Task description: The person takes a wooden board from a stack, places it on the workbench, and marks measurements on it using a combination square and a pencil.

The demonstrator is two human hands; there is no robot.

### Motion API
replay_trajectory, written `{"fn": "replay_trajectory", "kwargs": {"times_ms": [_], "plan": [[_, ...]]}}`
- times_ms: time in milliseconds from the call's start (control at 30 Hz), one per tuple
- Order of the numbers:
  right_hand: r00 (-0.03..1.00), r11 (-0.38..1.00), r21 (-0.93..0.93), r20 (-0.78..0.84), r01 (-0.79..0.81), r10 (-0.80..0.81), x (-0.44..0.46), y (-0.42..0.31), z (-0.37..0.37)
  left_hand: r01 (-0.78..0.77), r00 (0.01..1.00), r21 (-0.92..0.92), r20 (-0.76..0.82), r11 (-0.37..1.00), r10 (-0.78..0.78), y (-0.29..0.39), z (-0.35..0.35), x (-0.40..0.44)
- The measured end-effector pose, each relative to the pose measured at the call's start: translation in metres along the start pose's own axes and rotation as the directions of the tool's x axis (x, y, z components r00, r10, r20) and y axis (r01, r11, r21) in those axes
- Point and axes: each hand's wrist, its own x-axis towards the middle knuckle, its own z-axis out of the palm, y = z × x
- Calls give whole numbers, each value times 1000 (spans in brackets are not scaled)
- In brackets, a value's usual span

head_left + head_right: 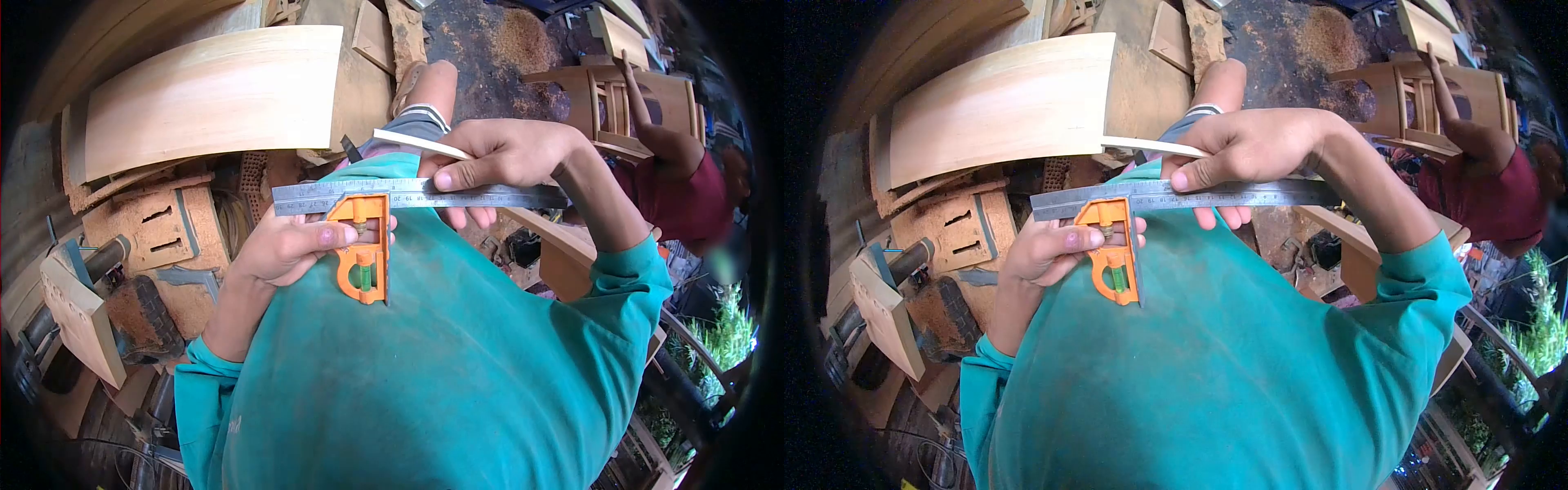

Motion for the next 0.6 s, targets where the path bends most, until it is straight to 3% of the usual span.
{"fn": "replay_trajectory", "kwargs": {"times_ms": [133,300,400,467,500,600], "plan": [[987,999,-30,161,-10,14,10,0,4,-44,999,-4,27,999,44,-2,3,2],[990,993,-94,114,-76,86,14,-9,12,-70,997,-28,-27,997,69,-6,7,0],[998,980,-198,-41,33,-42,18,-14,18,-6,1000,-118,9,993,7,-4,4,1],[998,975,-217,3,55,-55,22,-20,18,-54,998,102,37,993,50,-1,7,3],[994,959,-264,-12,101,-109,27,-11,15,-54,998,105,38,993,50,0,8,4],[972,947,-261,-94,185,-215,32,-8,22,-62,998,-22,-14,998,61,1,9,1]]}}
